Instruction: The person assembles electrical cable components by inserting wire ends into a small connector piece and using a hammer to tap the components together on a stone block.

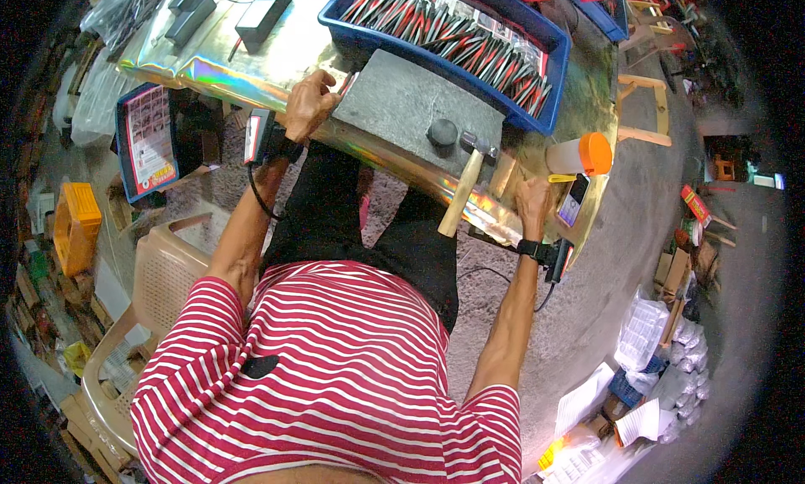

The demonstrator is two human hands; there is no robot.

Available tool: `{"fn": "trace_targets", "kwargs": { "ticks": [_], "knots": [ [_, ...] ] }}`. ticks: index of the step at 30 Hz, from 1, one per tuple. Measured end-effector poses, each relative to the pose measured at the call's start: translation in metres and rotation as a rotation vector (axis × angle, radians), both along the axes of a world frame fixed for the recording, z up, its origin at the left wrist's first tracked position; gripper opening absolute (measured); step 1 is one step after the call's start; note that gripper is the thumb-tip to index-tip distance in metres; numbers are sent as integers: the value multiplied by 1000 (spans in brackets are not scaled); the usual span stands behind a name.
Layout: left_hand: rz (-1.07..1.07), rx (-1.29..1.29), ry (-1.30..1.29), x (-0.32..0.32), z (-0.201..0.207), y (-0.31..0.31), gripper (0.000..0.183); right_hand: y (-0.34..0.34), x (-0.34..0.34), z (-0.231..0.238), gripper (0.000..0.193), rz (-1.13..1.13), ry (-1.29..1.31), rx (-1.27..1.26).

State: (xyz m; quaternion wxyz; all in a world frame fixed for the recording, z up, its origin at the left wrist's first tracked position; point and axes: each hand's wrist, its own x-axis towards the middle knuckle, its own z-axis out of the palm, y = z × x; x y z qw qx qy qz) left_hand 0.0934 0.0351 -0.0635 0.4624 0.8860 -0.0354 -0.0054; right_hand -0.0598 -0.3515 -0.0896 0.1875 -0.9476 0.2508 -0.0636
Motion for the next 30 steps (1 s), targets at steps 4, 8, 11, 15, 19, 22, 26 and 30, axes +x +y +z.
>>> {"fn": "trace_targets", "kwargs": {
  "ticks": [4,8,11,15,19,22,26,30],
  "knots": [
    [-152,174,-312,6,-14,2,30,16,-8,5,19,-64,-198,195],
    [-164,265,-249,8,-7,-2,26,14,-14,-14,19,-134,-324,144],
    [-180,299,-222,8,0,-2,23,18,-16,-10,17,-103,-373,190],
    [-199,409,-222,9,3,0,22,34,-16,4,11,-216,-386,514],
    [-216,376,-201,6,11,-3,24,36,-21,8,13,-237,-447,639],
    [-173,428,-210,14,-5,2,18,39,-24,10,13,-234,-556,725],
    [-101,386,-212,16,-18,4,12,45,-26,16,11,-245,-550,736],
    [-8,240,-230,20,-29,12,16,61,-24,32,12,-265,-604,808]
  ]
}}
